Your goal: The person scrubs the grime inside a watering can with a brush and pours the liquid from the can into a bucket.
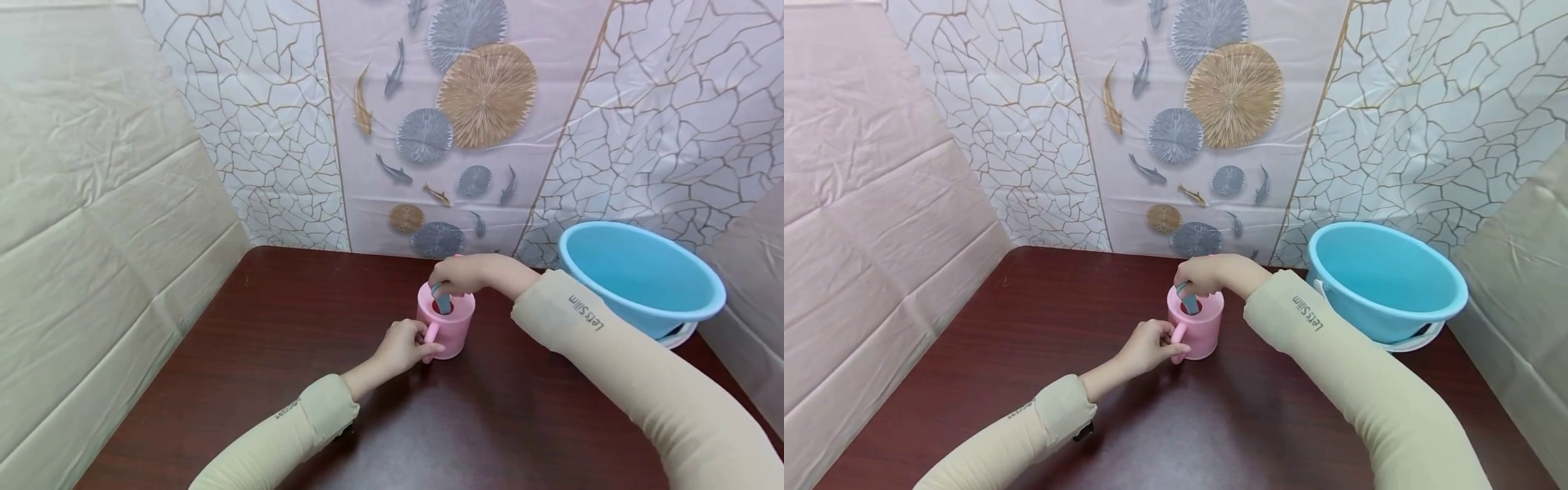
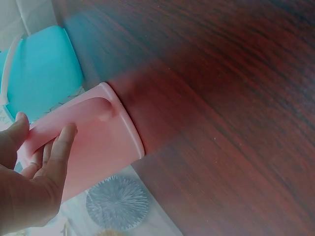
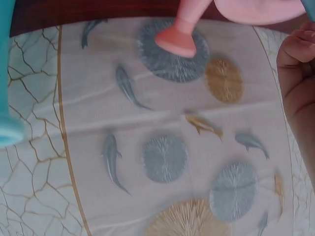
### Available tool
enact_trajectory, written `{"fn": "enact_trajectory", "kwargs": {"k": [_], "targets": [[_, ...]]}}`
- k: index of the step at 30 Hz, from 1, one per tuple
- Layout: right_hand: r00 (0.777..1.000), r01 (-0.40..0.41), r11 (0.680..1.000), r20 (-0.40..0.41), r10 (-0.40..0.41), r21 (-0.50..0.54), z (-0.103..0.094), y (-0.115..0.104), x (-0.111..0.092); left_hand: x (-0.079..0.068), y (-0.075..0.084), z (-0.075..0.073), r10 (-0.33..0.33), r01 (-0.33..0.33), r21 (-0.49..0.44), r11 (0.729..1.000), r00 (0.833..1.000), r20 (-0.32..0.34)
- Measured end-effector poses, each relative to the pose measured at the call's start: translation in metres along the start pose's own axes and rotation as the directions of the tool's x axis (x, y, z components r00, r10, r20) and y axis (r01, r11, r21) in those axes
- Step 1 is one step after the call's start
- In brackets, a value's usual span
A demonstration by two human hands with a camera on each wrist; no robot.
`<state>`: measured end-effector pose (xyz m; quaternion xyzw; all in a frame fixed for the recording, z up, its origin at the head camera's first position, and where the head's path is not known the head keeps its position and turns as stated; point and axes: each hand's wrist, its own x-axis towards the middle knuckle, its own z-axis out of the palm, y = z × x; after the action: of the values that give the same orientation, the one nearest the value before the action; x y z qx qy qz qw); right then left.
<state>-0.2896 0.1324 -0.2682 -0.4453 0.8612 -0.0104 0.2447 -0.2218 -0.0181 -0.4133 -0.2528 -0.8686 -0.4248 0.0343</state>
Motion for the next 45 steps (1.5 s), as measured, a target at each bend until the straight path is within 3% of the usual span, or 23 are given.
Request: {"fn": "enact_trajectory", "kwargs": {"k": [8,15,22,32,37,40,45], "targets": [[0.982,0.132,0.991,-0.133,-0.132,-0.009,-0.006,0.0,0.001,0.002,0.0,-0.003,-0.008,0.008,0.013,1.0,1.0,0.004],[0.977,0.09,0.98,-0.206,-0.052,0.178,0.011,0.002,0.0,0.002,0.0,-0.003,-0.027,0.027,-0.017,0.999,0.999,0.039],[0.947,0.147,0.976,-0.309,-0.092,0.161,0.019,0.002,-0.004,0.003,-0.001,-0.002,-0.021,0.022,-0.031,0.999,0.999,0.047],[0.953,0.226,0.961,-0.243,-0.183,0.162,0.028,0.007,0.0,0.003,-0.002,-0.001,-0.001,0.002,-0.029,1.0,0.999,0.036],[0.958,0.164,0.973,-0.261,-0.119,0.16,0.042,0.009,0.002,0.003,-0.001,0.001,0.002,-0.001,-0.027,1.0,0.999,0.033],[0.944,0.16,0.978,-0.312,-0.111,0.136,0.048,0.008,0.002,0.002,-0.001,0.0,-0.008,0.009,-0.03,0.999,0.999,0.033],[0.899,0.18,0.982,-0.415,-0.143,0.051,0.053,0.004,0.003,0.001,-0.002,-0.001,-0.006,0.007,-0.047,0.999,1.0,0.028]]}}
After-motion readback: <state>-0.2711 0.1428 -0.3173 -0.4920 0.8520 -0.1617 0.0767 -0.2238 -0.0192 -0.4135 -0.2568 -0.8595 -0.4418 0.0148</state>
